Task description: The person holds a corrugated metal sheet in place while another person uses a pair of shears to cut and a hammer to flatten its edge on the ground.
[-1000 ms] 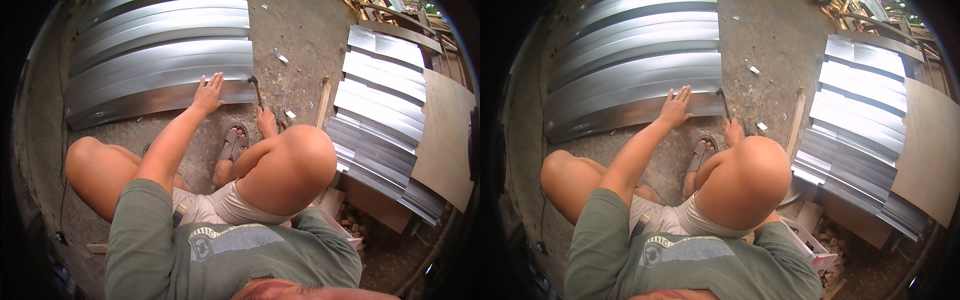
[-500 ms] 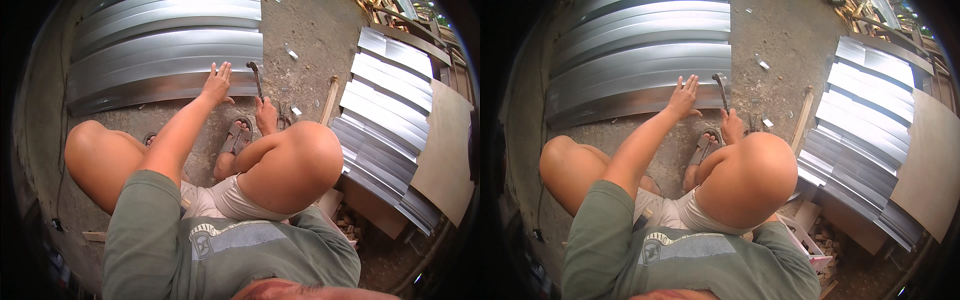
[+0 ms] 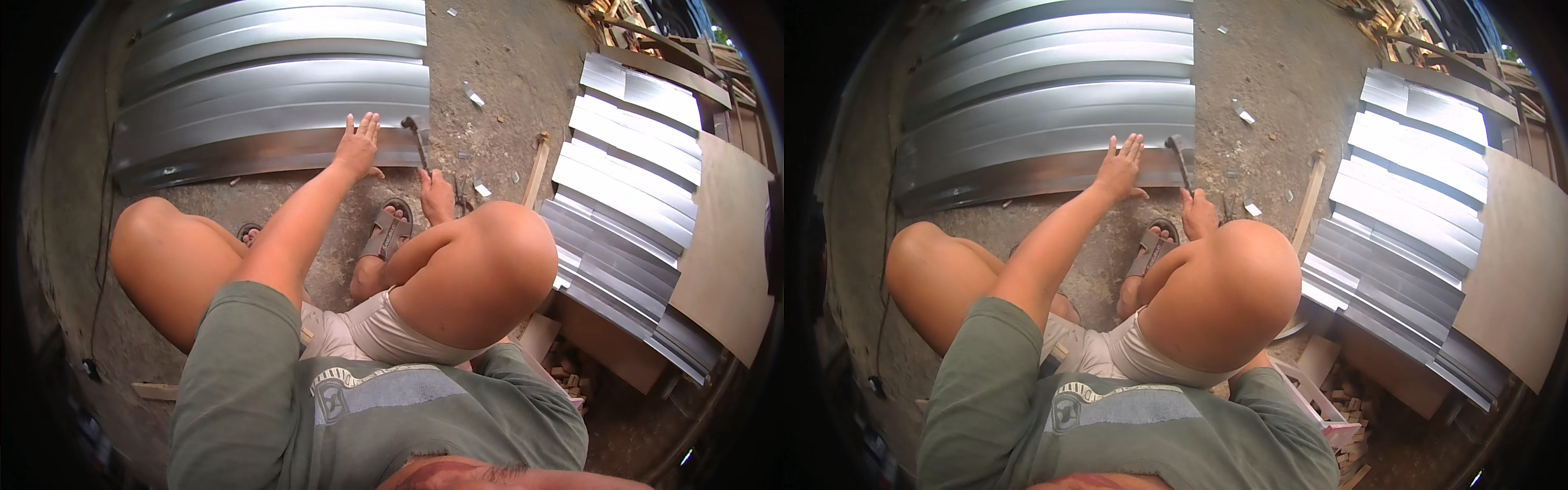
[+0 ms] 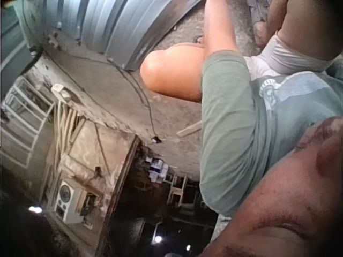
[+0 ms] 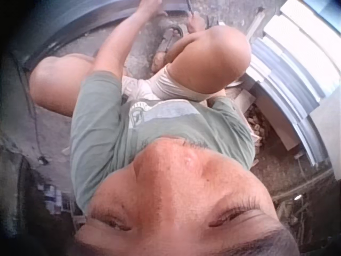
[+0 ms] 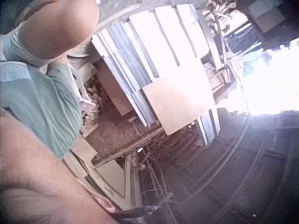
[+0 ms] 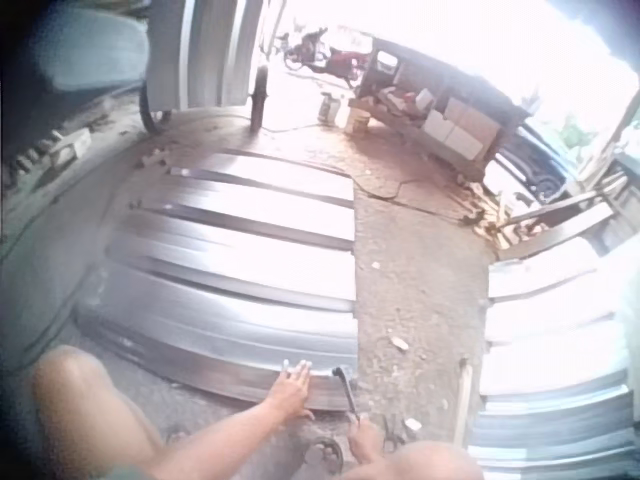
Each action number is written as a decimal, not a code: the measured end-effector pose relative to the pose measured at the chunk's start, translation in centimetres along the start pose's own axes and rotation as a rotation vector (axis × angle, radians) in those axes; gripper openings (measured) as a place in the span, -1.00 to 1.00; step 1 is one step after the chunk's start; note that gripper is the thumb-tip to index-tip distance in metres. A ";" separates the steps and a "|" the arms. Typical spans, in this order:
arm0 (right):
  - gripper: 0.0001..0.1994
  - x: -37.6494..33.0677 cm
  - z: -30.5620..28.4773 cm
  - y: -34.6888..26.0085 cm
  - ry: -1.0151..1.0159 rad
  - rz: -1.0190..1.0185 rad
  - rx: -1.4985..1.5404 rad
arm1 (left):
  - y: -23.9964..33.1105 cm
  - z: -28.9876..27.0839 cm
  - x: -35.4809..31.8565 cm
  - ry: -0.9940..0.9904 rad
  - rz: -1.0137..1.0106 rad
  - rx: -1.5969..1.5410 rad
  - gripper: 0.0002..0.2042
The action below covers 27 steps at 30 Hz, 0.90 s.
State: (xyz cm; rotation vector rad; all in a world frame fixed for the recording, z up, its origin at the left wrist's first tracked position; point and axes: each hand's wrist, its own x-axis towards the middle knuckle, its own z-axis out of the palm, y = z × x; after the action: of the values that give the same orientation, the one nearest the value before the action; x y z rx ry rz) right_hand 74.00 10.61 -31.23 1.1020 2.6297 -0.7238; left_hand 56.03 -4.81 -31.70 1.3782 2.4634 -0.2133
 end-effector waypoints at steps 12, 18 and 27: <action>-0.53 0.1 1.5 1.8 0.024 0.012 0.030 | 0.8 0.4 -0.2 0.000 0.001 -0.002 0.21; -0.54 0.5 1.4 1.2 0.020 0.066 0.013 | -1.2 1.2 -1.9 0.002 -0.043 -0.028 0.07; -0.58 -1.0 0.6 -1.2 0.049 -0.067 0.071 | -2.0 0.3 -2.7 -0.040 -0.080 -0.069 0.06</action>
State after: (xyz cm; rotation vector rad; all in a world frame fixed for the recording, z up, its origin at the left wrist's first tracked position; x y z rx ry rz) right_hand 73.79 8.98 -30.92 1.0673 2.7130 -0.8196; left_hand 55.76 -8.13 -31.12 1.2376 2.4711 -0.1696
